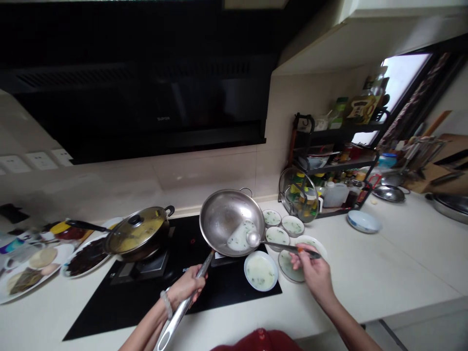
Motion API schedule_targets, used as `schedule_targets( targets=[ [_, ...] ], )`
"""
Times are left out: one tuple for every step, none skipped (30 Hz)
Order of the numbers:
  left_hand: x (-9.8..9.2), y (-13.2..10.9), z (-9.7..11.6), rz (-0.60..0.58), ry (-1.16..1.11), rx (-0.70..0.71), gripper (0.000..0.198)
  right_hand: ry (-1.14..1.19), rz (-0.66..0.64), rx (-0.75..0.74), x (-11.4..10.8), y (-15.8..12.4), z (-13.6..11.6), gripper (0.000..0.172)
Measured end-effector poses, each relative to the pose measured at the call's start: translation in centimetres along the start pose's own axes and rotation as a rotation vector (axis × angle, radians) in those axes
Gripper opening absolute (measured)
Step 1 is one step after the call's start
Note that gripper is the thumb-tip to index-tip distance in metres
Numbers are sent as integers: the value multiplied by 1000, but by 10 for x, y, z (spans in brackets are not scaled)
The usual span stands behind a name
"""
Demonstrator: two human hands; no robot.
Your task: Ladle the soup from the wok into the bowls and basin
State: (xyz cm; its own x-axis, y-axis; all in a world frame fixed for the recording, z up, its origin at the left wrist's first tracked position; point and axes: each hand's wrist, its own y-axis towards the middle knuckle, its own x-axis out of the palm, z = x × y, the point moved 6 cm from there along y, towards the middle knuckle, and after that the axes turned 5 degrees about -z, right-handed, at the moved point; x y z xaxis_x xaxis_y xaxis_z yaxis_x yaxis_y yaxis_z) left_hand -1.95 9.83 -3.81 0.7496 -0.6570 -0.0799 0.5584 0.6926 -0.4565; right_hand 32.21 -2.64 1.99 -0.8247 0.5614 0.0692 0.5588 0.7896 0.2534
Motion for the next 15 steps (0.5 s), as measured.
schedule_targets(
  targets=[
    [0, 0, 0, 1, -2, -2, 20, -23, -32, -36, 9, 4, 1, 27],
    [0, 0, 0, 2, -3, -5, 20, -55, -66, -64, 17, 6, 2, 27],
    [0, 0, 0, 3, -3, -7, 21, -95, -98, -83, 24, 9, 4, 27],
    [0, 1, -1, 5, -4, -7, 21, -142, -124, -97, 30, 10, 6, 28],
    [-1, 1, -2, 7, -5, -4, 22, -189, -147, -105, 35, 12, 9, 29],
    [-1, 2, -3, 10, -7, -1, 22, -230, -168, -107, 40, 12, 11, 30],
    [-2, 2, -4, 13, -9, 2, 23, -260, -188, -102, 44, 13, 14, 30],
    [-2, 3, -5, 15, -11, 4, 23, -277, -203, -91, 46, 14, 17, 30],
    [-2, 3, -5, 17, -10, 6, 23, -279, -208, -76, 48, 14, 20, 31],
    [-2, 3, -6, 19, -6, 7, 23, -269, -201, -57, 49, 16, 24, 31],
    [-2, 4, -6, 19, -2, 10, 23, -248, -183, -36, 48, 17, 27, 32],
    [-2, 4, -6, 18, 2, 12, 23, -217, -151, -16, 47, 19, 29, 33],
    [-2, 4, -5, 17, 5, 14, 23, -182, -111, 3, 45, 21, 32, 33],
    [-2, 4, -5, 17, 8, 14, 23, -146, -74, 19, 42, 23, 33, 33],
    [-2, 4, -5, 16, 9, 13, 23, -115, -46, 34, 40, 25, 34, 33]
  ],
)
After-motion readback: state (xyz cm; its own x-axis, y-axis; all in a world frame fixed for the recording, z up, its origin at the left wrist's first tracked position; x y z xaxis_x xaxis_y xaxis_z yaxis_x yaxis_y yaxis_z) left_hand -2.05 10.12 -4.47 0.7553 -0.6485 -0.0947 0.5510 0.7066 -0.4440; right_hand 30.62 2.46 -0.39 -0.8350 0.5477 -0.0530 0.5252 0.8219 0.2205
